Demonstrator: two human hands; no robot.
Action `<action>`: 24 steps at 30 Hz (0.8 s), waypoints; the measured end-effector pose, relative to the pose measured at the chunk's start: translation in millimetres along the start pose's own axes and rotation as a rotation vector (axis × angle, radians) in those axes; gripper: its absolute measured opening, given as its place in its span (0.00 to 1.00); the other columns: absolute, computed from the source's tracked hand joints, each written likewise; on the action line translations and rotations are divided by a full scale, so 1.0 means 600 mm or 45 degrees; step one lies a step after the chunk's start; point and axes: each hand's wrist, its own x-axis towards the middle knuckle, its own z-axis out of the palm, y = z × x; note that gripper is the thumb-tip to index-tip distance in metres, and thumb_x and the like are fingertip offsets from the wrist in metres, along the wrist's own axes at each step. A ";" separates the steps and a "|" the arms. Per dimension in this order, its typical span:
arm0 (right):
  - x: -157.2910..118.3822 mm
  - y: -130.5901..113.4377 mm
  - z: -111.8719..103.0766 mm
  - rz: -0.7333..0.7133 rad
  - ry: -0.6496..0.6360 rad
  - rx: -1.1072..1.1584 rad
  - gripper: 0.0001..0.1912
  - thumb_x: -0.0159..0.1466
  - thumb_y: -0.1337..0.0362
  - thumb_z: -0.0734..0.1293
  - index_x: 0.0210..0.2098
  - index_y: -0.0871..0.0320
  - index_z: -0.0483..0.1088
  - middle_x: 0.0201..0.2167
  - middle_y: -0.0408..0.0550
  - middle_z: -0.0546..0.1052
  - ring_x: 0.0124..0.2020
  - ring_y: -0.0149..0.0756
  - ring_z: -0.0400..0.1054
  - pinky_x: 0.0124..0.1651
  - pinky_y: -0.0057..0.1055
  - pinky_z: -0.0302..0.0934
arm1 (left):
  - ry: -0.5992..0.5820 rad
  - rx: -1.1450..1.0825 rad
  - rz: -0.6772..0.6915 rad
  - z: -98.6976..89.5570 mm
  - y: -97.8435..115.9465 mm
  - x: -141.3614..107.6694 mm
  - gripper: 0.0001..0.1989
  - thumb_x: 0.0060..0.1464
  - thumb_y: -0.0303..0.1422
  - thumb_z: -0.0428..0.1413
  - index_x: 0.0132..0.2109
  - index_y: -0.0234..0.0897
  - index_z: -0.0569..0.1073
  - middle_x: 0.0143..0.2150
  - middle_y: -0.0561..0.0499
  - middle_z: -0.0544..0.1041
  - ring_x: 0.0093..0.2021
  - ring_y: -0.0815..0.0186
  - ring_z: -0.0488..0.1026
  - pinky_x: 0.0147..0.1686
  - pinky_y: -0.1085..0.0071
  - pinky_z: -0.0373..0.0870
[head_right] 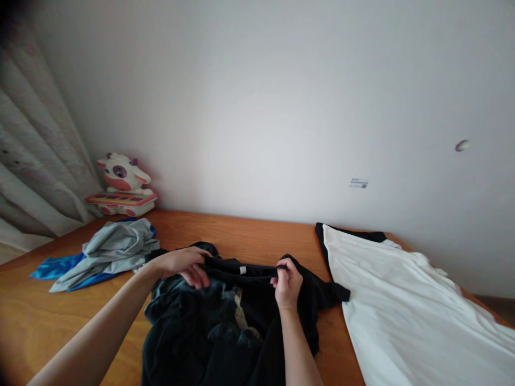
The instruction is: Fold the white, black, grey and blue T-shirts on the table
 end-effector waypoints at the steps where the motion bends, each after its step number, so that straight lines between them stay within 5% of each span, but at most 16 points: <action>1: 0.001 -0.002 0.004 -0.011 -0.034 -0.017 0.13 0.63 0.55 0.62 0.38 0.57 0.71 0.22 0.41 0.74 0.20 0.35 0.72 0.23 0.29 0.66 | -0.052 -0.050 0.017 0.004 0.004 0.004 0.19 0.41 0.29 0.67 0.44 0.38 0.79 0.35 0.41 0.84 0.36 0.52 0.82 0.35 0.61 0.77; 3: 0.003 -0.004 0.014 -0.050 -0.098 -0.108 0.23 0.65 0.53 0.63 0.55 0.58 0.67 0.40 0.52 0.80 0.40 0.42 0.78 0.41 0.37 0.73 | -0.149 -0.100 0.106 0.019 0.005 0.015 0.23 0.48 0.38 0.66 0.52 0.42 0.77 0.48 0.41 0.82 0.50 0.55 0.80 0.48 0.62 0.75; 6: 0.001 0.008 0.028 -0.136 -0.158 -0.432 0.32 0.65 0.51 0.63 0.65 0.59 0.59 0.60 0.62 0.72 0.61 0.48 0.67 0.60 0.48 0.64 | -0.047 -0.049 0.371 0.046 -0.018 0.027 0.25 0.51 0.44 0.64 0.55 0.43 0.74 0.57 0.42 0.78 0.60 0.56 0.73 0.59 0.61 0.67; 9: -0.003 0.029 0.038 -0.231 -0.242 -0.819 0.26 0.67 0.55 0.60 0.59 0.64 0.67 0.59 0.65 0.73 0.62 0.52 0.66 0.63 0.51 0.60 | -0.001 0.340 0.538 0.064 -0.069 0.024 0.23 0.48 0.43 0.66 0.50 0.40 0.77 0.56 0.37 0.78 0.61 0.47 0.71 0.64 0.55 0.60; 13: -0.006 0.031 0.045 -0.247 -0.425 -1.245 0.25 0.67 0.58 0.61 0.59 0.66 0.69 0.61 0.66 0.71 0.64 0.55 0.63 0.64 0.50 0.57 | 0.080 0.865 0.555 0.070 -0.114 0.008 0.28 0.45 0.42 0.68 0.53 0.39 0.76 0.65 0.33 0.69 0.69 0.39 0.58 0.69 0.44 0.42; 16: 0.001 0.019 0.047 -0.243 -0.599 -1.394 0.26 0.68 0.55 0.61 0.61 0.62 0.69 0.65 0.63 0.67 0.67 0.55 0.59 0.66 0.50 0.52 | 0.169 1.033 0.503 0.066 -0.105 0.010 0.33 0.43 0.47 0.68 0.56 0.41 0.75 0.65 0.32 0.68 0.68 0.34 0.58 0.66 0.36 0.41; 20: 0.018 0.016 0.047 -0.224 -0.719 -1.426 0.28 0.69 0.52 0.60 0.64 0.59 0.67 0.68 0.60 0.64 0.70 0.52 0.55 0.68 0.50 0.47 | 0.168 0.970 0.594 0.054 -0.087 0.037 0.29 0.46 0.50 0.66 0.53 0.41 0.77 0.61 0.33 0.72 0.65 0.37 0.63 0.66 0.44 0.50; 24: 0.034 0.023 0.050 -0.169 -0.764 -1.444 0.30 0.70 0.50 0.60 0.67 0.55 0.64 0.70 0.59 0.59 0.72 0.52 0.49 0.69 0.51 0.44 | 0.133 1.157 0.501 0.042 -0.104 0.064 0.36 0.45 0.55 0.65 0.59 0.45 0.75 0.71 0.37 0.62 0.72 0.32 0.49 0.67 0.38 0.41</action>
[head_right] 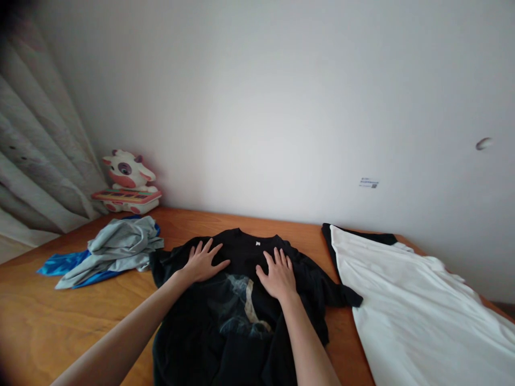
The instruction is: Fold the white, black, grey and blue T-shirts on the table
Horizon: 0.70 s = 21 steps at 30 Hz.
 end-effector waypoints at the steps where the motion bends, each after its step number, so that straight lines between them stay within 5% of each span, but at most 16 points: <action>1: 0.004 0.001 -0.001 0.011 -0.026 -0.001 0.31 0.70 0.48 0.59 0.68 0.54 0.63 0.71 0.59 0.58 0.73 0.52 0.48 0.69 0.52 0.43 | -0.039 0.090 -0.019 0.004 -0.006 0.003 0.38 0.47 0.58 0.62 0.61 0.46 0.73 0.73 0.38 0.58 0.72 0.30 0.45 0.66 0.33 0.38; 8: 0.041 0.003 -0.018 0.087 -0.280 -0.020 0.38 0.69 0.39 0.54 0.72 0.50 0.54 0.75 0.54 0.48 0.75 0.46 0.38 0.72 0.45 0.33 | -0.219 0.494 0.036 0.013 -0.021 0.040 0.44 0.55 0.67 0.42 0.72 0.51 0.57 0.77 0.45 0.46 0.74 0.32 0.41 0.65 0.29 0.40; 21: 0.133 0.036 0.002 0.032 -0.324 -0.024 0.39 0.69 0.36 0.51 0.72 0.48 0.52 0.75 0.51 0.47 0.75 0.45 0.38 0.72 0.45 0.33 | -0.164 0.541 -0.075 0.031 -0.015 0.095 0.43 0.56 0.66 0.42 0.72 0.50 0.58 0.77 0.44 0.48 0.74 0.35 0.43 0.66 0.33 0.41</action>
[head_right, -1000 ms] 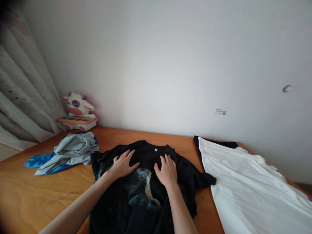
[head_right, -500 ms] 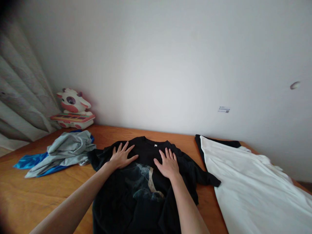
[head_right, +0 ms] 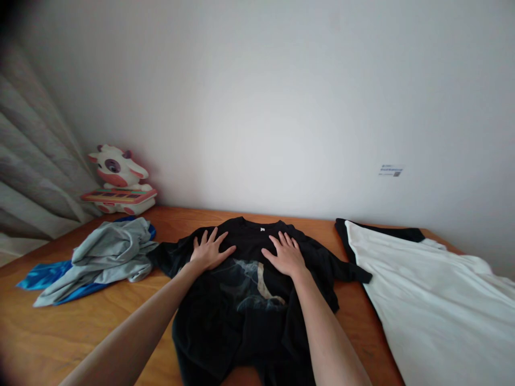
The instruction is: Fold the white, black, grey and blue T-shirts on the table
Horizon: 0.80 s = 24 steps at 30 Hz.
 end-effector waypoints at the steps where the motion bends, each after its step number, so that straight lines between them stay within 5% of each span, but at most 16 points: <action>1: 0.005 0.002 0.000 -0.010 0.006 0.002 0.39 0.69 0.36 0.51 0.72 0.48 0.53 0.75 0.51 0.48 0.75 0.45 0.38 0.72 0.45 0.33 | -0.003 -0.002 -0.009 -0.001 0.002 0.002 0.43 0.56 0.65 0.42 0.72 0.49 0.58 0.77 0.44 0.48 0.74 0.35 0.43 0.66 0.33 0.41; 20: 0.057 0.025 0.001 -0.029 0.087 0.016 0.39 0.68 0.35 0.52 0.70 0.50 0.58 0.74 0.53 0.53 0.74 0.47 0.45 0.71 0.46 0.39 | 0.014 0.019 0.021 0.017 0.010 0.064 0.45 0.55 0.67 0.40 0.72 0.49 0.57 0.77 0.43 0.48 0.74 0.35 0.43 0.66 0.32 0.41; 24: 0.057 0.022 0.001 -0.089 0.229 -0.091 0.37 0.69 0.39 0.54 0.67 0.56 0.63 0.70 0.57 0.60 0.72 0.49 0.49 0.70 0.48 0.41 | 0.015 0.029 0.020 0.018 0.014 0.067 0.44 0.56 0.66 0.40 0.72 0.49 0.57 0.76 0.43 0.49 0.74 0.35 0.44 0.66 0.32 0.42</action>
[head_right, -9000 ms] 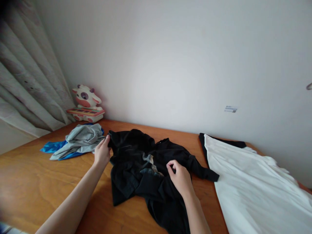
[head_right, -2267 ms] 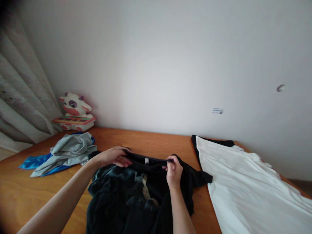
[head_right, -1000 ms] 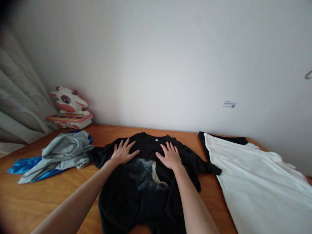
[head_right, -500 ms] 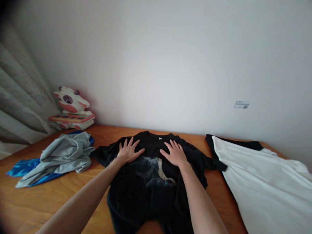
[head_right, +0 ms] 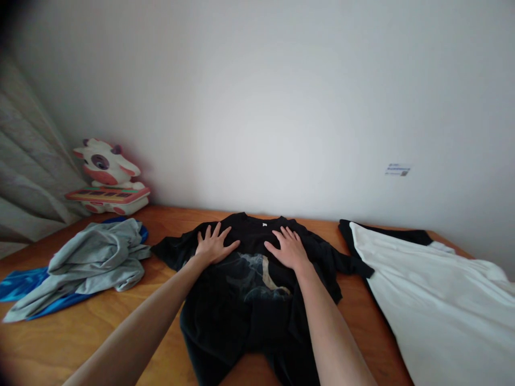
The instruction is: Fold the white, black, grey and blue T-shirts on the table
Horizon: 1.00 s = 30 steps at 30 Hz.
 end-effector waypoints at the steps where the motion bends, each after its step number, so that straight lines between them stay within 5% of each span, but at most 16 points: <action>1: -0.002 -0.005 -0.004 -0.048 0.077 -0.064 0.35 0.70 0.42 0.56 0.64 0.58 0.66 0.68 0.58 0.63 0.71 0.50 0.51 0.70 0.48 0.40 | 0.004 0.002 0.001 -0.001 0.001 0.000 0.44 0.56 0.66 0.40 0.72 0.49 0.57 0.76 0.43 0.48 0.74 0.35 0.44 0.66 0.32 0.42; 5: -0.020 -0.043 -0.040 -0.246 0.237 -0.273 0.20 0.70 0.57 0.59 0.52 0.61 0.74 0.52 0.61 0.76 0.57 0.50 0.63 0.64 0.46 0.49 | 0.022 0.002 -0.008 -0.007 0.004 -0.004 0.43 0.57 0.65 0.41 0.72 0.48 0.58 0.76 0.42 0.49 0.73 0.34 0.44 0.65 0.31 0.43; 9: -0.078 -0.102 -0.080 -0.073 0.195 -0.199 0.14 0.67 0.60 0.61 0.45 0.59 0.75 0.46 0.59 0.76 0.50 0.50 0.67 0.57 0.46 0.55 | 0.028 -0.016 0.024 -0.009 0.003 -0.006 0.43 0.57 0.64 0.41 0.72 0.46 0.58 0.76 0.40 0.49 0.73 0.33 0.45 0.64 0.31 0.44; 16: -0.224 -0.153 -0.049 0.021 0.206 0.085 0.26 0.71 0.50 0.58 0.62 0.56 0.68 0.63 0.61 0.70 0.65 0.56 0.62 0.65 0.57 0.51 | 0.065 -0.040 0.036 0.003 -0.004 0.004 0.43 0.57 0.64 0.42 0.71 0.45 0.60 0.76 0.40 0.50 0.73 0.32 0.45 0.64 0.30 0.42; 19: -0.243 -0.155 -0.031 0.057 0.218 0.107 0.26 0.72 0.52 0.57 0.64 0.54 0.66 0.66 0.58 0.67 0.67 0.54 0.60 0.67 0.56 0.50 | 0.078 -0.066 0.049 0.002 -0.002 0.000 0.44 0.57 0.63 0.43 0.71 0.41 0.59 0.76 0.37 0.50 0.73 0.35 0.45 0.65 0.32 0.42; 22: -0.243 -0.155 -0.032 0.073 0.264 0.139 0.25 0.70 0.53 0.59 0.64 0.53 0.66 0.66 0.56 0.67 0.67 0.53 0.60 0.68 0.55 0.50 | 0.242 -0.099 0.067 -0.004 0.000 -0.009 0.43 0.59 0.59 0.46 0.70 0.33 0.60 0.74 0.33 0.53 0.74 0.40 0.45 0.67 0.38 0.43; 25: -0.240 -0.156 -0.040 0.086 0.334 0.191 0.25 0.68 0.55 0.62 0.63 0.55 0.66 0.64 0.58 0.69 0.65 0.54 0.62 0.67 0.53 0.53 | 0.453 -0.210 0.117 -0.012 0.001 -0.015 0.33 0.59 0.53 0.49 0.62 0.34 0.69 0.66 0.34 0.67 0.67 0.44 0.60 0.65 0.45 0.54; 27: -0.241 -0.156 -0.042 0.091 0.407 0.241 0.24 0.67 0.57 0.64 0.61 0.56 0.67 0.60 0.59 0.71 0.63 0.53 0.64 0.65 0.52 0.57 | 0.394 -0.357 0.253 -0.020 0.002 -0.017 0.24 0.60 0.50 0.48 0.49 0.36 0.76 0.52 0.39 0.78 0.55 0.50 0.72 0.57 0.54 0.65; 30: -0.245 -0.155 -0.041 0.079 0.512 0.301 0.19 0.65 0.58 0.65 0.54 0.55 0.69 0.54 0.58 0.73 0.58 0.51 0.66 0.61 0.51 0.61 | 0.196 -0.588 0.473 -0.040 0.010 -0.036 0.22 0.61 0.49 0.46 0.33 0.39 0.75 0.36 0.46 0.79 0.38 0.59 0.76 0.44 0.65 0.71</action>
